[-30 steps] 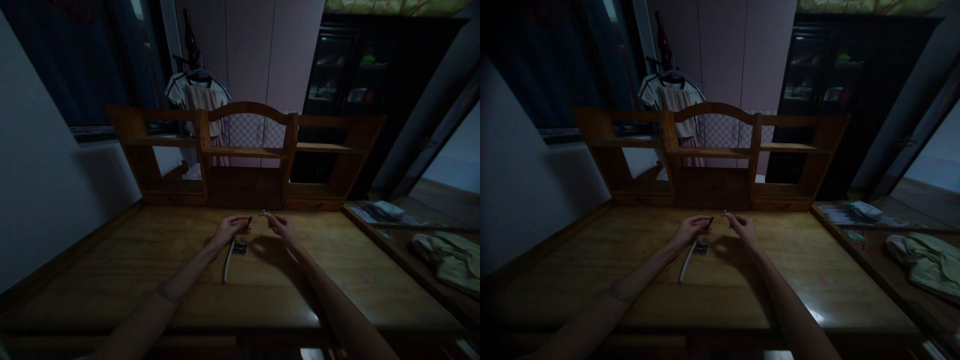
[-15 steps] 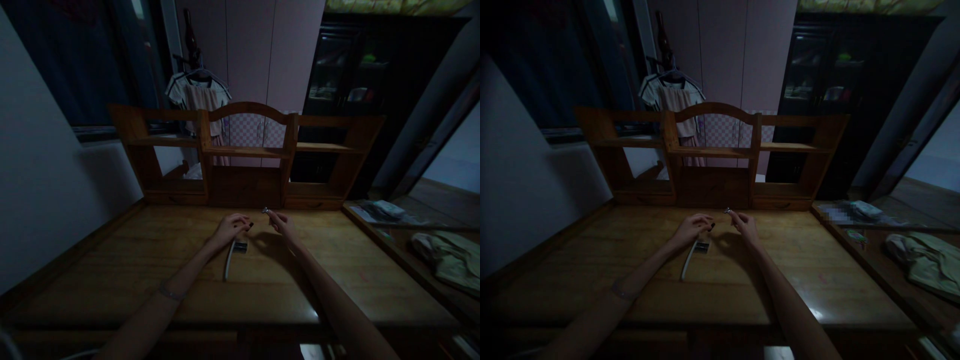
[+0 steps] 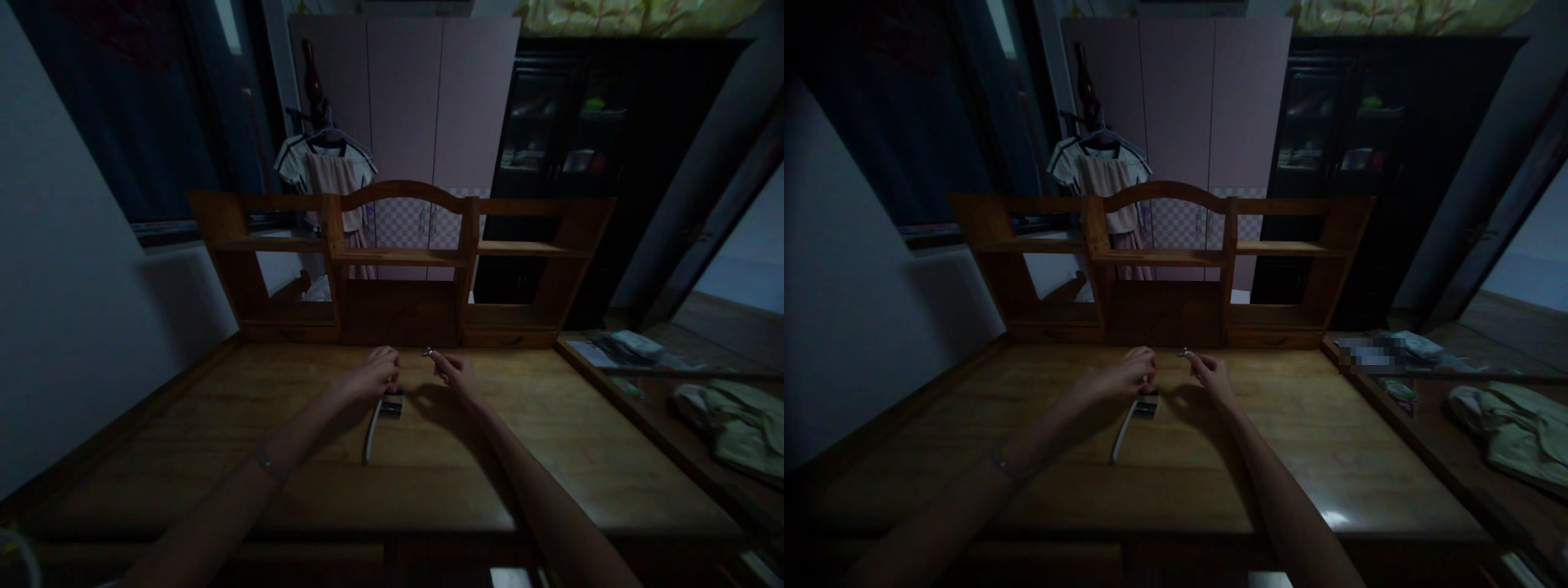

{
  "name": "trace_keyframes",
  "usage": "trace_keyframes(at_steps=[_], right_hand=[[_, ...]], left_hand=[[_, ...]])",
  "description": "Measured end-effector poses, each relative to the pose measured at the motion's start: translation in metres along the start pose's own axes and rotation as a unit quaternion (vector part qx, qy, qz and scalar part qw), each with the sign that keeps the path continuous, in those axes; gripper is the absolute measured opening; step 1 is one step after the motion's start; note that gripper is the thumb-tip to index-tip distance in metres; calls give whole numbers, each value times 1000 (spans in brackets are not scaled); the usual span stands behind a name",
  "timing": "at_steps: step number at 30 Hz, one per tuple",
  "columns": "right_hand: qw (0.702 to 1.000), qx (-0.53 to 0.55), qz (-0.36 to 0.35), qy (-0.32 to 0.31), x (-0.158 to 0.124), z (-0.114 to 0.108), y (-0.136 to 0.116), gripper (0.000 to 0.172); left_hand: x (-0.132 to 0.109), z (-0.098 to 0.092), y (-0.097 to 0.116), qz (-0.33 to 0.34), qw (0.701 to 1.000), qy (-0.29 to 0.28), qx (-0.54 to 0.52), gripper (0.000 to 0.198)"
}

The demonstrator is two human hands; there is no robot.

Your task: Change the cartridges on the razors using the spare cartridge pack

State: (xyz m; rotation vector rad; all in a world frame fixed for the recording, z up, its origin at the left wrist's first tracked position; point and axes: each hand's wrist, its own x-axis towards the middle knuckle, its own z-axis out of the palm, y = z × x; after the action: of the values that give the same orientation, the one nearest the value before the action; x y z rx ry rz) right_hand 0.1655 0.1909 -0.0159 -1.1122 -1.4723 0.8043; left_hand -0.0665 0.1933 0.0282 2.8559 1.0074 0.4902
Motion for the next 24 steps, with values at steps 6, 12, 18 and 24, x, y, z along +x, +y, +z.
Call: trace_keyframes(at_steps=[6,12,18,24], right_hand=[[1000,1,-17,-8,-3,2,-1,48],[999,-14,-18,-34,-5,4,1,47],[999,-18,-27,-38,-6,5,0,47],[999,-7,-25,-31,-7,5,-1,47]], left_hand=[[8,9,0,-2,998,-56,39,4],[14,11,-5,-28,993,-108,45,3],[27,11,-11,-70,984,-149,61,12],[40,30,-21,-129,977,-145,86,27]])
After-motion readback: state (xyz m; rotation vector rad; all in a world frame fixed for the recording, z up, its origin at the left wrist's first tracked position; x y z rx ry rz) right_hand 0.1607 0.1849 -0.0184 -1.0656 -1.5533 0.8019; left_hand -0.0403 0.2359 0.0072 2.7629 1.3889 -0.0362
